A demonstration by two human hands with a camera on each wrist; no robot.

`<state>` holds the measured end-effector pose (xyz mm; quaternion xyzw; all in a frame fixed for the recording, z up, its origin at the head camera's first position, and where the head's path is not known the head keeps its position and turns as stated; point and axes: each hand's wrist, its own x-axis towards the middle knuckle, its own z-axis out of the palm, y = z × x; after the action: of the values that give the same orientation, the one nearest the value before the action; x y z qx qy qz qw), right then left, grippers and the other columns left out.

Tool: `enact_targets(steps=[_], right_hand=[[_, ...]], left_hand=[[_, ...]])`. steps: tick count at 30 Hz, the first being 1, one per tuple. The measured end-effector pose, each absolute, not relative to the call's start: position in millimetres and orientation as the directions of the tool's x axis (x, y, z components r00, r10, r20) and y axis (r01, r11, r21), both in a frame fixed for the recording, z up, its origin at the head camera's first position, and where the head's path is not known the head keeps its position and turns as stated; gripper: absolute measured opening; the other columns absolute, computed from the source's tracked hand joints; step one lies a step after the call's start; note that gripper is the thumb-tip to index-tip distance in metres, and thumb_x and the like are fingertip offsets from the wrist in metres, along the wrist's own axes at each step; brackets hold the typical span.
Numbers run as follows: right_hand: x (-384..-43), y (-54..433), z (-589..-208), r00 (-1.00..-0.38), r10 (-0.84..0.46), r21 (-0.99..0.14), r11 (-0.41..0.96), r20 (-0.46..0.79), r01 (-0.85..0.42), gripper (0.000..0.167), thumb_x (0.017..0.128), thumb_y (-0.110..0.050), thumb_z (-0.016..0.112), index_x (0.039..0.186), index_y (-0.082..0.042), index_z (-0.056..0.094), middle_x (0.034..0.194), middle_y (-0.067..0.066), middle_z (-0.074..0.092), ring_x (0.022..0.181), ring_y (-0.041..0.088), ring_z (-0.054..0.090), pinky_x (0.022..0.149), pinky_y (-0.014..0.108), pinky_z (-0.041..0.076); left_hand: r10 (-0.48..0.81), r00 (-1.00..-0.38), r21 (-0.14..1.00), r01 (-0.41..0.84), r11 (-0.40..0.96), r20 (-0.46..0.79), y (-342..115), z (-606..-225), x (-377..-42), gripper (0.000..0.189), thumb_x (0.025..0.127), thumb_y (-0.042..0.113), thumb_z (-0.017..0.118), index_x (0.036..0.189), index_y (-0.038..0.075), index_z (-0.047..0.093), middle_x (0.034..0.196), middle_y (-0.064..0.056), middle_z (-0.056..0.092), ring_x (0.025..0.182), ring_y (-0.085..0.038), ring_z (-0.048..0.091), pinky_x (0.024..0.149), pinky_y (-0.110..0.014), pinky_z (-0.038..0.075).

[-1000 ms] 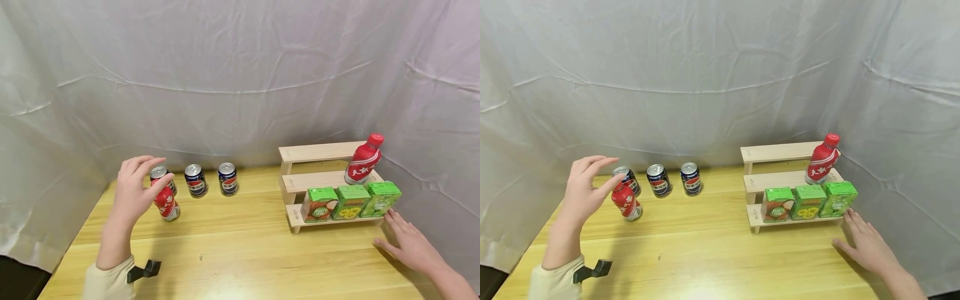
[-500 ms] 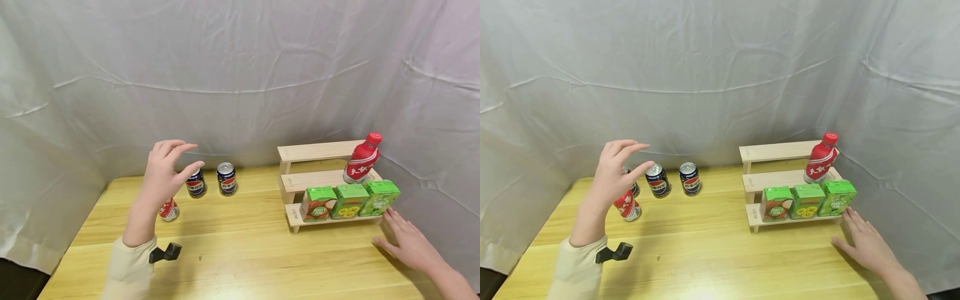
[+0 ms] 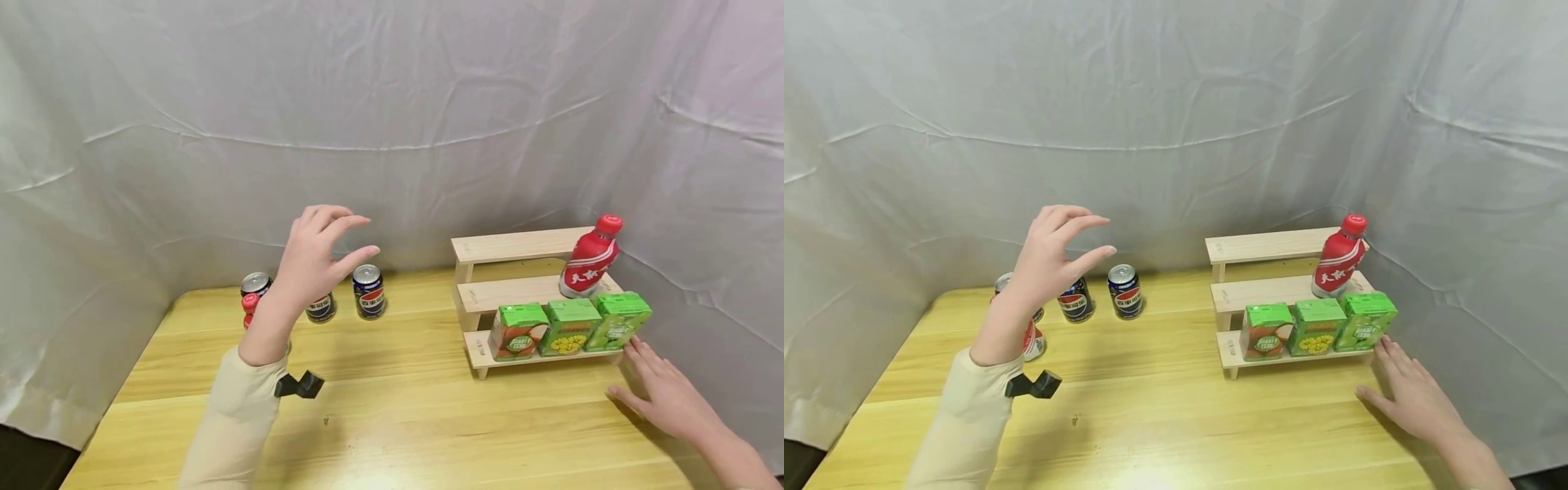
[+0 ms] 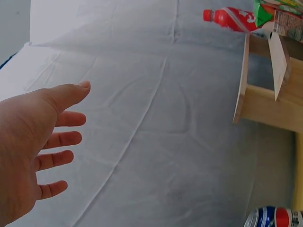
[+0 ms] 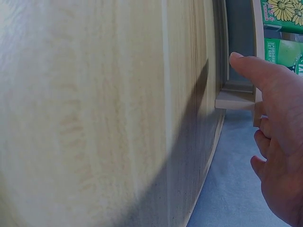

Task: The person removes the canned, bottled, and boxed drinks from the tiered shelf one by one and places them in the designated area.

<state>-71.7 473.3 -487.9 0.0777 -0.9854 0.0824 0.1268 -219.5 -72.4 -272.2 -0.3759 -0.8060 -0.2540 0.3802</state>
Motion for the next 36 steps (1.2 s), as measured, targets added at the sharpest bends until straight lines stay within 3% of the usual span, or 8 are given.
enact_targets(steps=[13,25,36], right_hand=[[-72.4,474.3,-487.4,-0.95,-0.141,-0.127,0.975,0.279,-0.182,0.088,0.092,-0.04,0.065,0.148,0.013,0.023,0.16,0.028,0.005,0.152,0.034,-0.003,0.116,0.026,-0.02],[-70.0,470.8,-488.2,-0.955,-0.13,-0.141,0.975,0.268,-0.172,0.088,0.091,-0.04,0.065,0.148,0.013,0.023,0.16,0.028,0.007,0.151,0.038,0.003,0.118,0.031,-0.017],[-69.2,468.9,-488.6,-0.956,-0.133,-0.147,0.973,0.262,-0.176,0.087,0.091,-0.039,0.065,0.148,0.012,0.025,0.16,0.027,0.009,0.152,0.035,0.002,0.118,0.027,-0.017]], left_hand=[[0.555,-0.396,-0.035,0.791,0.611,0.731,-19.5,-254.3,-233.0,0.043,0.085,0.048,0.071,0.115,0.018,0.069,0.113,-0.004,0.063,0.112,-0.026,0.052,0.09,-0.047,0.041],[0.664,-0.424,-0.122,0.781,0.612,0.616,29.2,-237.2,-245.0,0.048,0.088,0.056,0.062,0.121,0.022,0.065,0.119,0.0,0.061,0.116,-0.022,0.05,0.094,-0.043,0.04],[0.737,-0.484,-0.198,0.756,0.624,0.472,80.9,-229.3,-249.8,0.052,0.091,0.062,0.052,0.131,0.028,0.058,0.127,0.006,0.055,0.124,-0.017,0.044,0.098,-0.04,0.037]])
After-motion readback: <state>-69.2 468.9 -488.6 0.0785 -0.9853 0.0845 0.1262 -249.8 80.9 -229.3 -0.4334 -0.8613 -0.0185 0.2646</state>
